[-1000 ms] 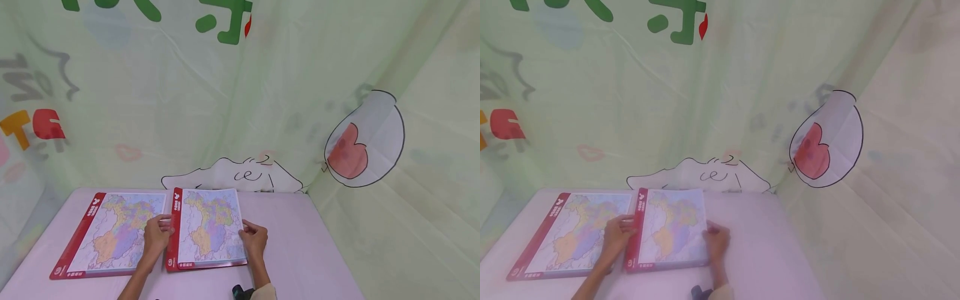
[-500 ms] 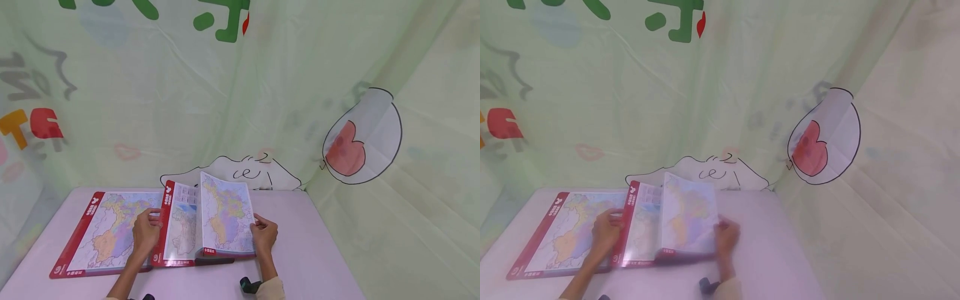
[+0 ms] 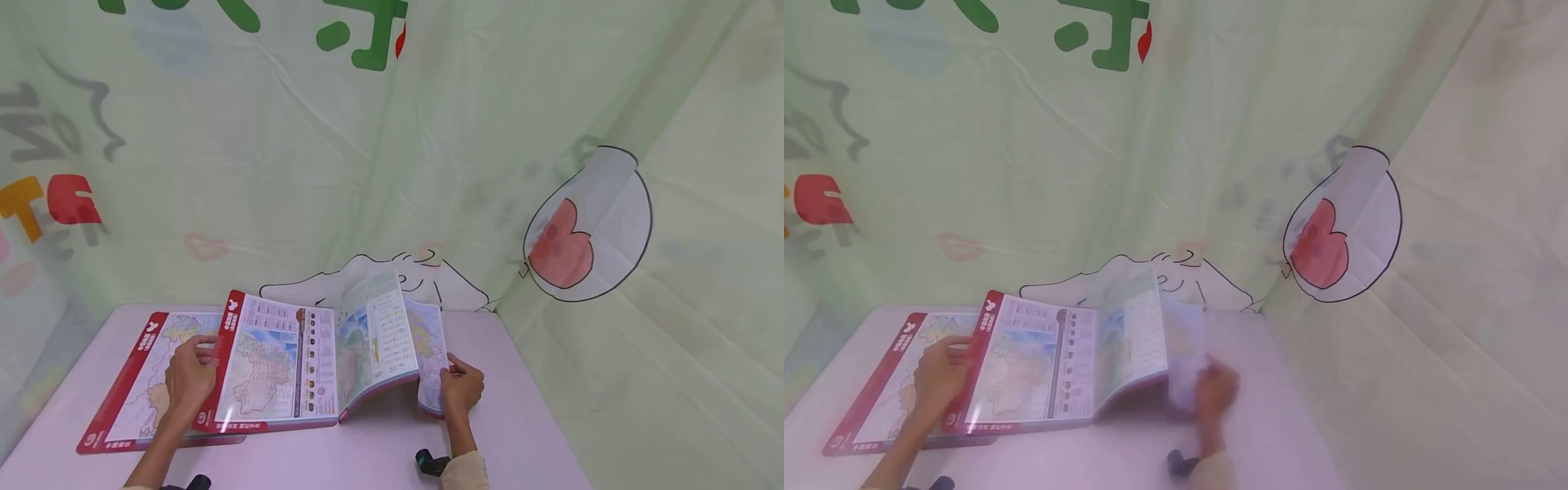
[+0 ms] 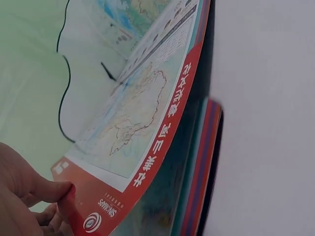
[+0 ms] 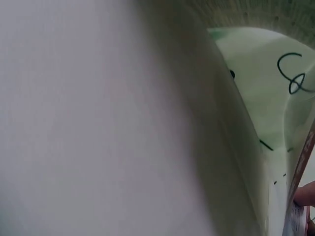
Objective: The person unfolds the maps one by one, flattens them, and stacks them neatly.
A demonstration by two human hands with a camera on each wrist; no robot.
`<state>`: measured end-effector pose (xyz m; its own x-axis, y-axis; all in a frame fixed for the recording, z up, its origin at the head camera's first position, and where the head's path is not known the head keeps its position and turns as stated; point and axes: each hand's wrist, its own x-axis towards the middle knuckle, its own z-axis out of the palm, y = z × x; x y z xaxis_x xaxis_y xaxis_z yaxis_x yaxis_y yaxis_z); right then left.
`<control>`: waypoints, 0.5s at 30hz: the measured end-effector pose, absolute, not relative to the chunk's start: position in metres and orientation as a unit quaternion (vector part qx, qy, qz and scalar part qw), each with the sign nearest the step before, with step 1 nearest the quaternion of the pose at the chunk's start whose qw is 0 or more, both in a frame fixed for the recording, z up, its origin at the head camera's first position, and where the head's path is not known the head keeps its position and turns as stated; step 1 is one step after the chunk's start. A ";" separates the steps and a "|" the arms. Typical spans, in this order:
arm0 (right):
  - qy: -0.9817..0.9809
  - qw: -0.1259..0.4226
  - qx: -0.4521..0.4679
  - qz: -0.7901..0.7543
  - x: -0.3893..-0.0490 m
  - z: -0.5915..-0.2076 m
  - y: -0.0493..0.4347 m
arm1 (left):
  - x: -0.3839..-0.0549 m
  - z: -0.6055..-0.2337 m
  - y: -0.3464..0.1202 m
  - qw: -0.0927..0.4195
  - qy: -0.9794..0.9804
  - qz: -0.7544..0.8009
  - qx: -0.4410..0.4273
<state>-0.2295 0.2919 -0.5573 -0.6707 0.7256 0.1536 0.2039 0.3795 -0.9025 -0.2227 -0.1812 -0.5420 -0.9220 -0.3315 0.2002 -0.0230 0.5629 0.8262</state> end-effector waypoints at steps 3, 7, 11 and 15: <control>-0.783 0.283 -0.310 0.458 -0.230 -0.559 0.301 | -0.223 -0.541 -0.194 0.174 -0.874 -0.441 0.109; -0.793 0.293 -0.322 0.426 -0.232 -0.567 0.317 | -0.224 -0.542 -0.208 0.167 -0.883 -0.420 0.127; -0.798 0.309 -0.320 0.407 -0.230 -0.569 0.331 | -0.225 -0.544 -0.218 0.159 -0.884 -0.417 0.142; -0.806 0.318 -0.318 0.385 -0.233 -0.575 0.347 | -0.225 -0.544 -0.226 0.164 -0.884 -0.412 0.146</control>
<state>-0.2330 0.3469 -0.5754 -0.5952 0.7578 0.2676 0.2680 0.5010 -0.8229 -0.2250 -0.2263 -0.5439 -0.9035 -0.3938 0.1689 -0.1238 0.6173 0.7769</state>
